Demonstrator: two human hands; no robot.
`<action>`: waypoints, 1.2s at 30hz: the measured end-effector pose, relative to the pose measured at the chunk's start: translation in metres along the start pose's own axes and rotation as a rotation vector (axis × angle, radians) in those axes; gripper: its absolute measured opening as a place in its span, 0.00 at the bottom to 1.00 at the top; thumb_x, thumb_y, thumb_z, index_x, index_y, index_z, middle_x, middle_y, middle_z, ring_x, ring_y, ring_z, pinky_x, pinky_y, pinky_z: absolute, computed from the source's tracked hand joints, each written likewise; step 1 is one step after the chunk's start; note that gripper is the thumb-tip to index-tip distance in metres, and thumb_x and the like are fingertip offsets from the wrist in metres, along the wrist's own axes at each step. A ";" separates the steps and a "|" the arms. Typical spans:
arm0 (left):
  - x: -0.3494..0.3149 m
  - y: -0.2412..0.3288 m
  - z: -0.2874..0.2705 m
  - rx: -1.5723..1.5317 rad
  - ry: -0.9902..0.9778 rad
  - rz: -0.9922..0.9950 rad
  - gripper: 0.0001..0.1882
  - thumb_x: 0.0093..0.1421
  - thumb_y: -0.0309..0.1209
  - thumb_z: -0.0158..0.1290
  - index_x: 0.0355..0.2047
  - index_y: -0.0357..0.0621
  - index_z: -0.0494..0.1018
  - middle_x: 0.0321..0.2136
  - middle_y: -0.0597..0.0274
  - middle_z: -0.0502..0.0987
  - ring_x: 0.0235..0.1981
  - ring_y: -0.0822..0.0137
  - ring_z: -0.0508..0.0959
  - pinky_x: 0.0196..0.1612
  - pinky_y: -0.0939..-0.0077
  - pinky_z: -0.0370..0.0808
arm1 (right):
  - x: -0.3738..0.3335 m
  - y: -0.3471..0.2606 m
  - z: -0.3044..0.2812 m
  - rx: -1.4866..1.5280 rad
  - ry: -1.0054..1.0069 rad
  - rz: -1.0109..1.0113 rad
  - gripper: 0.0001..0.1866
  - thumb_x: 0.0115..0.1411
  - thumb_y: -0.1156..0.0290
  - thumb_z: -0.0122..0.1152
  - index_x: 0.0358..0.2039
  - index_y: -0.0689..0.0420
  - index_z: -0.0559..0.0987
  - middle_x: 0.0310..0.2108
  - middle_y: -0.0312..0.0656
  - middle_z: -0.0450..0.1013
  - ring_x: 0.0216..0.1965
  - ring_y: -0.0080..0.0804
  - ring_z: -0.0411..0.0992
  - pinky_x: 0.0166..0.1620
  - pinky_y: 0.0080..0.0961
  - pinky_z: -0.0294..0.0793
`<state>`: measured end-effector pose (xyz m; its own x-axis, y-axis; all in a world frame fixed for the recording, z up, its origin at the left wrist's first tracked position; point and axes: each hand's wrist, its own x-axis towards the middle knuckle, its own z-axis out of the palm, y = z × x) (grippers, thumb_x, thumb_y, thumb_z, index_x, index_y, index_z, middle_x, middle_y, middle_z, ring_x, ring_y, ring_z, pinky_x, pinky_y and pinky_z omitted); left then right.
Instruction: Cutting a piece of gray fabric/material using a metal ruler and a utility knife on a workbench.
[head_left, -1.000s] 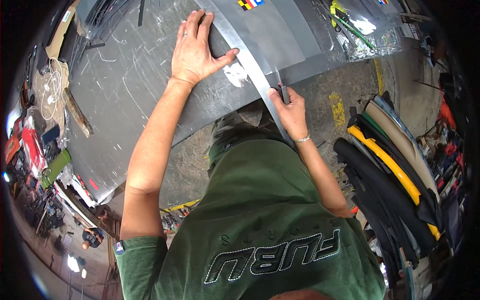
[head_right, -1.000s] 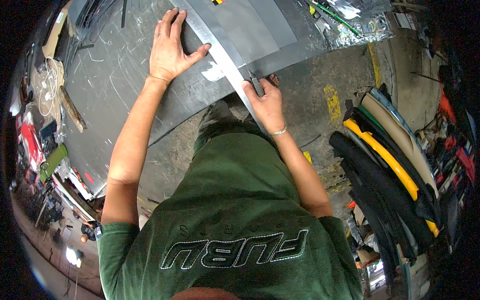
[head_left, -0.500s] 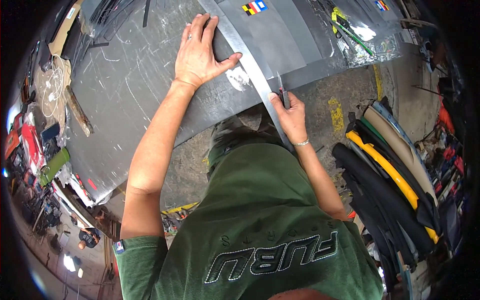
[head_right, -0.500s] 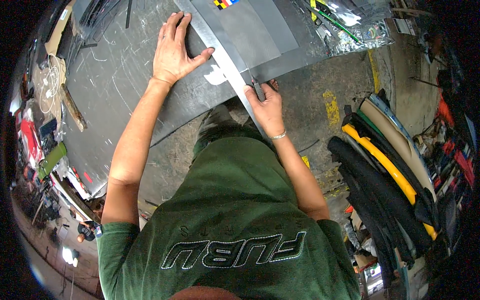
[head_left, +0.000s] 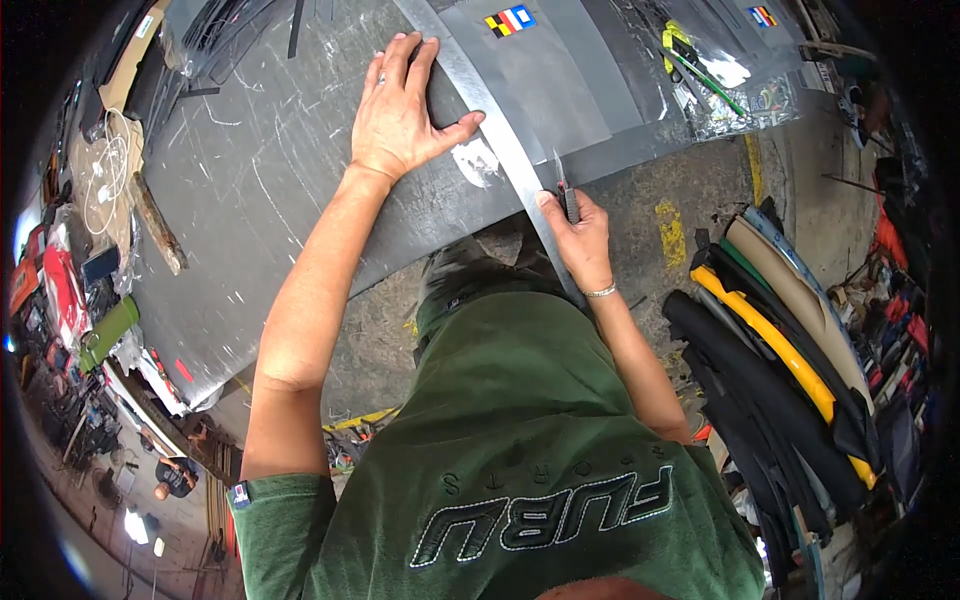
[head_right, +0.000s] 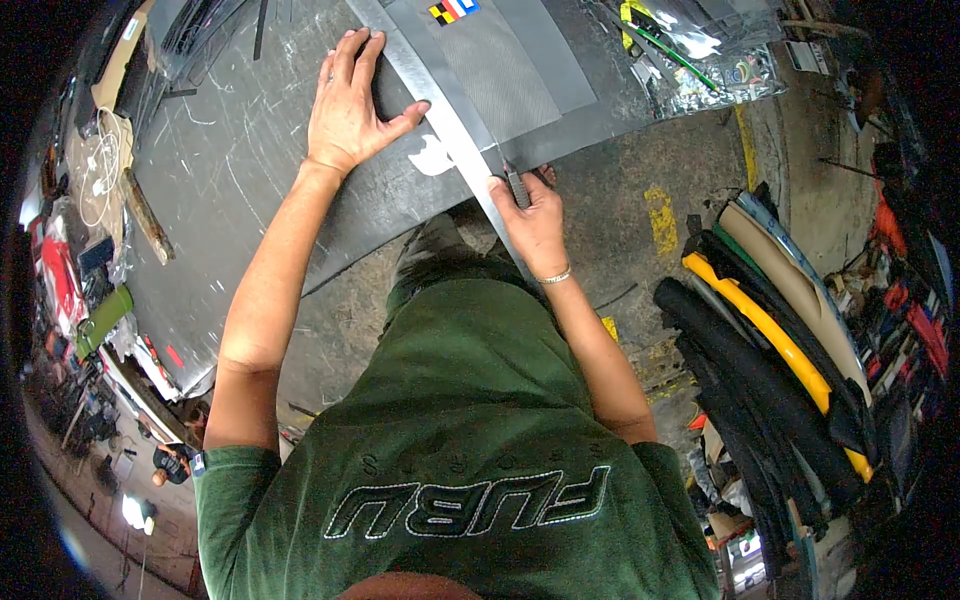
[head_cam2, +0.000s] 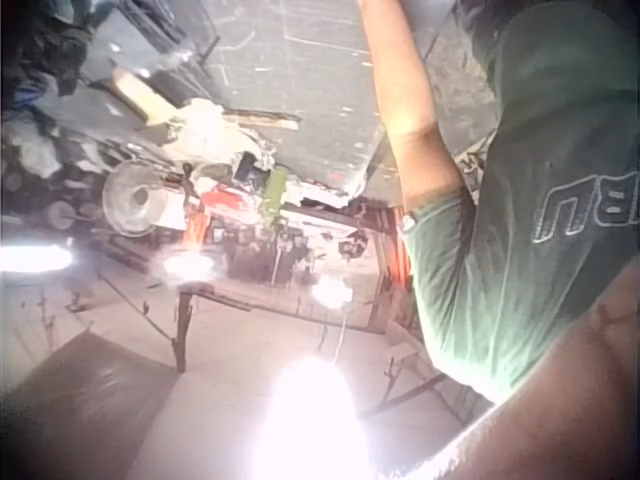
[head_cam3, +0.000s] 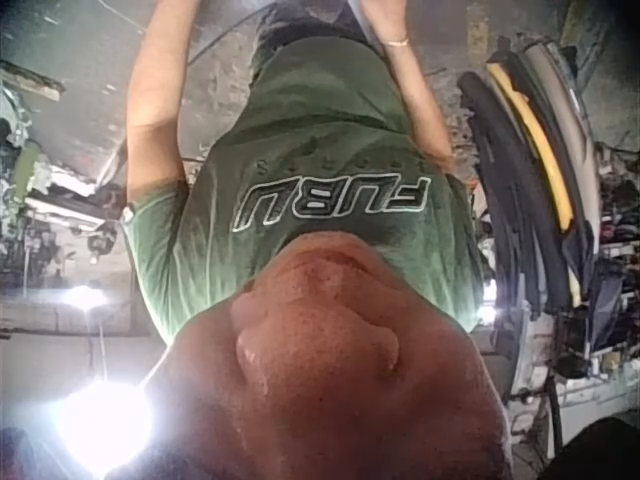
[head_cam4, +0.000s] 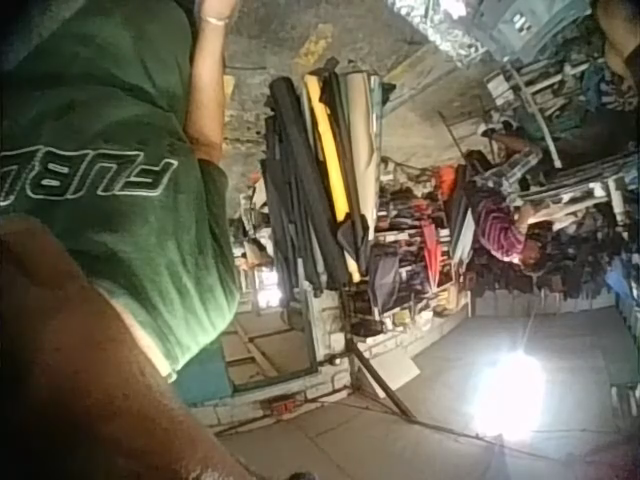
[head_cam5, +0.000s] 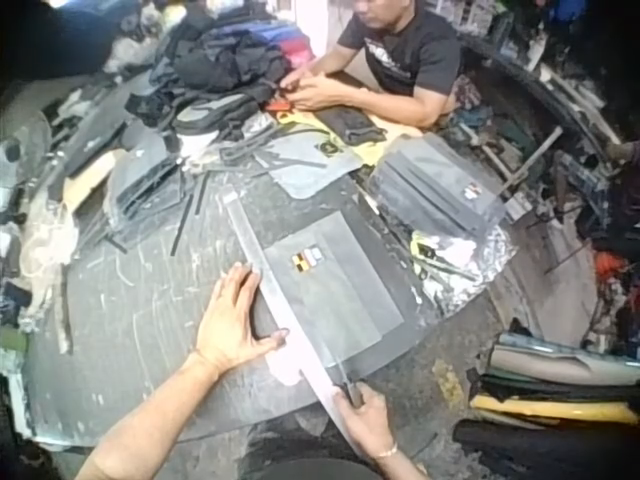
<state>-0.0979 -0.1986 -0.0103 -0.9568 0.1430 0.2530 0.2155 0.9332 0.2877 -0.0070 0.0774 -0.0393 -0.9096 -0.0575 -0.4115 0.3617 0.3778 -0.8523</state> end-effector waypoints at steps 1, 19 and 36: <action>0.000 0.000 0.000 0.001 0.000 0.002 0.53 0.48 0.60 0.67 0.65 0.39 0.65 0.65 0.45 0.64 0.68 0.43 0.63 0.71 0.48 0.60 | 0.000 0.000 0.000 0.008 0.007 -0.014 0.17 0.62 0.60 0.71 0.30 0.63 0.78 0.19 0.35 0.69 0.25 0.20 0.62 0.31 0.26 0.68; 0.000 -0.001 0.000 0.005 -0.005 0.003 0.53 0.49 0.61 0.66 0.65 0.38 0.65 0.65 0.45 0.64 0.68 0.44 0.63 0.71 0.49 0.59 | -0.001 -0.002 0.002 0.054 0.035 -0.074 0.17 0.63 0.60 0.71 0.32 0.63 0.80 0.19 0.32 0.69 0.25 0.17 0.62 0.29 0.24 0.67; -0.001 -0.004 0.004 -0.011 -0.007 -0.012 0.55 0.49 0.69 0.61 0.65 0.40 0.64 0.65 0.48 0.64 0.70 0.47 0.60 0.74 0.47 0.54 | -0.002 -0.007 0.001 0.041 0.021 -0.011 0.15 0.65 0.64 0.70 0.27 0.61 0.79 0.21 0.21 0.63 0.25 0.12 0.57 0.27 0.19 0.60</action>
<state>-0.0982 -0.2009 -0.0153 -0.9606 0.1345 0.2430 0.2063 0.9312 0.3004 -0.0070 0.0740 -0.0329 -0.9175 -0.0422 -0.3955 0.3593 0.3389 -0.8695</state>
